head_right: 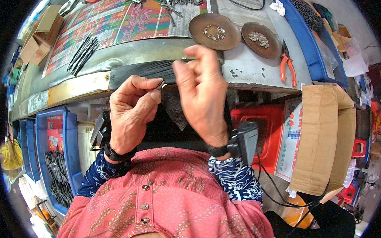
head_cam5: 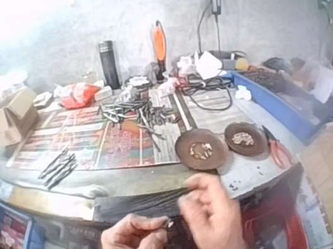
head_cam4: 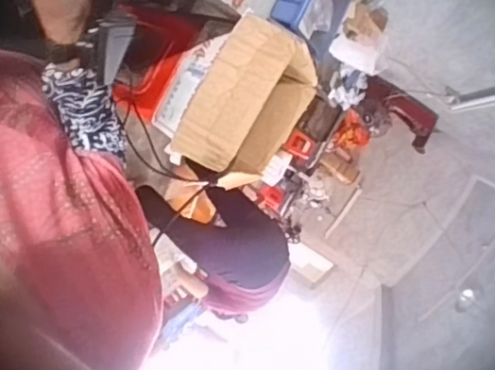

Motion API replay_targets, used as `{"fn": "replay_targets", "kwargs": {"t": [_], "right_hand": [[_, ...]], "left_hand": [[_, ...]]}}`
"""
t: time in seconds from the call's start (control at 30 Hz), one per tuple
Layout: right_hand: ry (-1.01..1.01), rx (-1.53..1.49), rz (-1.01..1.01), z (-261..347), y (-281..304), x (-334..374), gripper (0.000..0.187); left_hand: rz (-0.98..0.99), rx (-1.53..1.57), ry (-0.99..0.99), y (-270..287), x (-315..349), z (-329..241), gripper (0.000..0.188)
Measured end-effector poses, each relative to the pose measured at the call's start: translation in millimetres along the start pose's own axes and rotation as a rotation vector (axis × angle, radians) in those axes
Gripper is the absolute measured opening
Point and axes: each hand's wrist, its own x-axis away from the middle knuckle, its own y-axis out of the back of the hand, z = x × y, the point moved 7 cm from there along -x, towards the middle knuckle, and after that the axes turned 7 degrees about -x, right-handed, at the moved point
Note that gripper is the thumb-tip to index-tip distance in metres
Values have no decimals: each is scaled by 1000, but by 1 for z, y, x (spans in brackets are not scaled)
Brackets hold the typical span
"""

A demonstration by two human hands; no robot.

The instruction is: The person repeatedly picks up small metal rods and cylindrical pieces from a workbench, inserts the pieces into the rods, and uses pliers to crimp or secure them. Finished assemblies are placed in a pile on the left side of the table. The process is repeated for multiple units throughout the clip.

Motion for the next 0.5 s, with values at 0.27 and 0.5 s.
{"fn": "replay_targets", "kwargs": {"t": [0.27,0.5], "right_hand": [[126,52,54,11,-8,2,34],[357,259,240,24,-22,9,36]], "left_hand": [[-9,-10,-9,0,1,-4,17],[0,-5,-16,1,1,-9,19]]}}
